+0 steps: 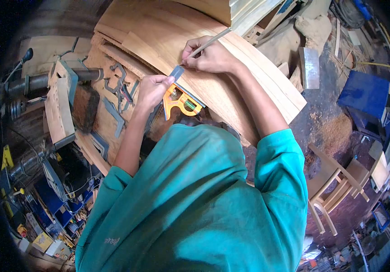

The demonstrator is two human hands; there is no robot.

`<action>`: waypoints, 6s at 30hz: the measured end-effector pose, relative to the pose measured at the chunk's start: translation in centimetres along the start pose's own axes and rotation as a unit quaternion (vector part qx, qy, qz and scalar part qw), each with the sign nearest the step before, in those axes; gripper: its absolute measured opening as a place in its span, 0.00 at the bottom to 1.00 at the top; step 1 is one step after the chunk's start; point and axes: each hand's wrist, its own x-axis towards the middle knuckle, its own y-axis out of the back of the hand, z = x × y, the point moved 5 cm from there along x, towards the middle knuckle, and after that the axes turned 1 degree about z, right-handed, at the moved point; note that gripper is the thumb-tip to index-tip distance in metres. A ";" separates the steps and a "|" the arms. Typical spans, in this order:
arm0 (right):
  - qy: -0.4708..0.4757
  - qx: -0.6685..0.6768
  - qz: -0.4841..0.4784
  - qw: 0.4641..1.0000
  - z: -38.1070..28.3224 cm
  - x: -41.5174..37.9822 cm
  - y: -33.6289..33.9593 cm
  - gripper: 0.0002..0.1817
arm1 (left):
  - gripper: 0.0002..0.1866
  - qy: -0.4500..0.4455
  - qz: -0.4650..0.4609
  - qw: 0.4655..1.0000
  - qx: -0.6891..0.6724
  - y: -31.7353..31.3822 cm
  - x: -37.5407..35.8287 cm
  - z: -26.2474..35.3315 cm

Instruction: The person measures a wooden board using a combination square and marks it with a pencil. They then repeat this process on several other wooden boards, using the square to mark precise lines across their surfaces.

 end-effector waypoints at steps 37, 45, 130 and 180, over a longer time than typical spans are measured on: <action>0.028 -0.127 0.712 0.690 -3.3 -26.8 4.6 0.14 | 0.14 -0.037 -0.014 0.999 -0.025 -0.3 0.1 -0.6; -0.191 0.192 0.608 0.747 8.4 -29.0 -2.0 0.32 | 0.12 -0.090 -0.041 0.995 -0.026 7.2 -3.2 -3.3; -0.203 0.216 0.775 0.558 9.1 -31.5 -4.4 0.30 | 0.27 -0.105 0.058 0.990 -0.074 12.0 12.0 -3.5; -0.262 0.081 0.689 0.671 7.8 -34.7 8.6 0.39 | 0.11 -0.041 -0.404 0.885 0.228 9.4 12.0 2.8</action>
